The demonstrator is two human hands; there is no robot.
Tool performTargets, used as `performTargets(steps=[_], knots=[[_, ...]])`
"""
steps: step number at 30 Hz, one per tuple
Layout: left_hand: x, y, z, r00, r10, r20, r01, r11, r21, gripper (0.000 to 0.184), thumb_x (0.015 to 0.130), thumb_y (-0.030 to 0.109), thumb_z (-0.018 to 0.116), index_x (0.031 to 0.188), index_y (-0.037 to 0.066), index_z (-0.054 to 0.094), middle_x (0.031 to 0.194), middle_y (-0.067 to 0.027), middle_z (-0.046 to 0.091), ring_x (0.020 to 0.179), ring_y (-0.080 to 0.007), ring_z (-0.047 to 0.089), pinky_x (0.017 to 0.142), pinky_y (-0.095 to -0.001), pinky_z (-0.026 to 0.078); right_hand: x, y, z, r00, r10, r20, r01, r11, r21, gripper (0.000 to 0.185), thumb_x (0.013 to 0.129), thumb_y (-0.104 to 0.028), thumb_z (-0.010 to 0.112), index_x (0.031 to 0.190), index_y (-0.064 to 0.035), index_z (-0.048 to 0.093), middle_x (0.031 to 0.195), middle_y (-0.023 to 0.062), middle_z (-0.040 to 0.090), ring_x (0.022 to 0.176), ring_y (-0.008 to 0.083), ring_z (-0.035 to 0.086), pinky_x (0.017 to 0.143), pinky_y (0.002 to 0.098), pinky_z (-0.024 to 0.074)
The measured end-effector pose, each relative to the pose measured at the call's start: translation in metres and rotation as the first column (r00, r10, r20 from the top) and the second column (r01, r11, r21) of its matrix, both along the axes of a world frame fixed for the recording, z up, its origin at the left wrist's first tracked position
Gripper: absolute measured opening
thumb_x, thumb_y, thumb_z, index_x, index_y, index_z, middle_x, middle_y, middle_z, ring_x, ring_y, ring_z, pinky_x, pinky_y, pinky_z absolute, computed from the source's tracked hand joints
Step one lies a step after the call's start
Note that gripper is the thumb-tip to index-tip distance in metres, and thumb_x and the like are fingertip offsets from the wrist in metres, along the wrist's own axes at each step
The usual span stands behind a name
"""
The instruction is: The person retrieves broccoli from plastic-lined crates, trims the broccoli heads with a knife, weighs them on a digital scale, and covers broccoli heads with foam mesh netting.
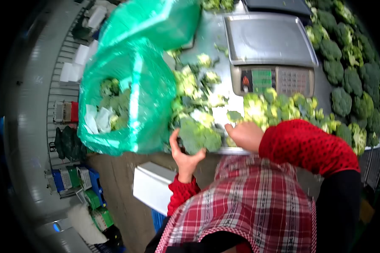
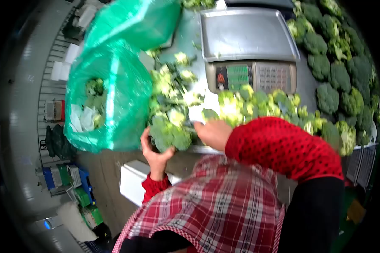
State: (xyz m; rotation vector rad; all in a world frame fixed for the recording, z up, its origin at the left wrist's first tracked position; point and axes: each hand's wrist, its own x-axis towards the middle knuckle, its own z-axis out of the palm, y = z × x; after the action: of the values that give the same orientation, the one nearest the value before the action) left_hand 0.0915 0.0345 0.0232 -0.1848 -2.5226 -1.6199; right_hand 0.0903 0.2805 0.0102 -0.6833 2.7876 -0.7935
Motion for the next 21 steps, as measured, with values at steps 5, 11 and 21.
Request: performTargets(steps=[5, 11, 21], knots=[[-0.018, -0.009, -0.011, 0.938, -0.051, 0.342, -0.171, 0.793, 0.585, 0.079, 0.059, 0.008, 0.072, 0.132, -0.004, 0.044, 0.123, -0.0125, 0.055, 0.115, -0.0245, 0.055, 0.102, -0.0357, 0.042, -0.023, -0.009, 0.010, 0.995, 0.076, 0.057, -0.080, 0.995, 0.055, 0.019, 0.076, 0.000, 0.055, 0.094, 0.0043, 0.052, 0.062, 0.0197, 0.061, 0.061, 0.0384, 0.064, 0.056, 0.0499, 0.0503], [-0.016, 0.000, 0.009, 0.968, 0.057, 0.243, -0.149, 0.914, 0.377, 0.077, 0.060, 0.012, 0.072, 0.131, -0.004, 0.046, 0.120, -0.0122, 0.056, 0.109, -0.0226, 0.056, 0.097, -0.0338, 0.044, -0.029, -0.024, -0.021, 1.000, -0.005, -0.008, 0.005, 0.999, 0.037, 0.023, 0.073, 0.001, 0.058, 0.096, 0.0017, 0.053, 0.063, 0.0197, 0.061, 0.061, 0.0380, 0.063, 0.053, 0.0480, 0.0495], [-0.014, -0.038, -0.041, 0.862, -0.198, 0.467, -0.321, 0.500, 0.804, 0.069, 0.072, 0.034, 0.067, 0.129, -0.003, 0.052, 0.125, -0.0159, 0.059, 0.111, -0.0305, 0.060, 0.098, -0.0453, 0.048, -0.038, -0.016, -0.019, 0.987, 0.094, 0.133, -0.090, 0.995, -0.038, 0.028, 0.076, -0.008, 0.062, 0.102, 0.0001, 0.057, 0.067, 0.0190, 0.064, 0.065, 0.0360, 0.065, 0.054, 0.0463, 0.0503]])
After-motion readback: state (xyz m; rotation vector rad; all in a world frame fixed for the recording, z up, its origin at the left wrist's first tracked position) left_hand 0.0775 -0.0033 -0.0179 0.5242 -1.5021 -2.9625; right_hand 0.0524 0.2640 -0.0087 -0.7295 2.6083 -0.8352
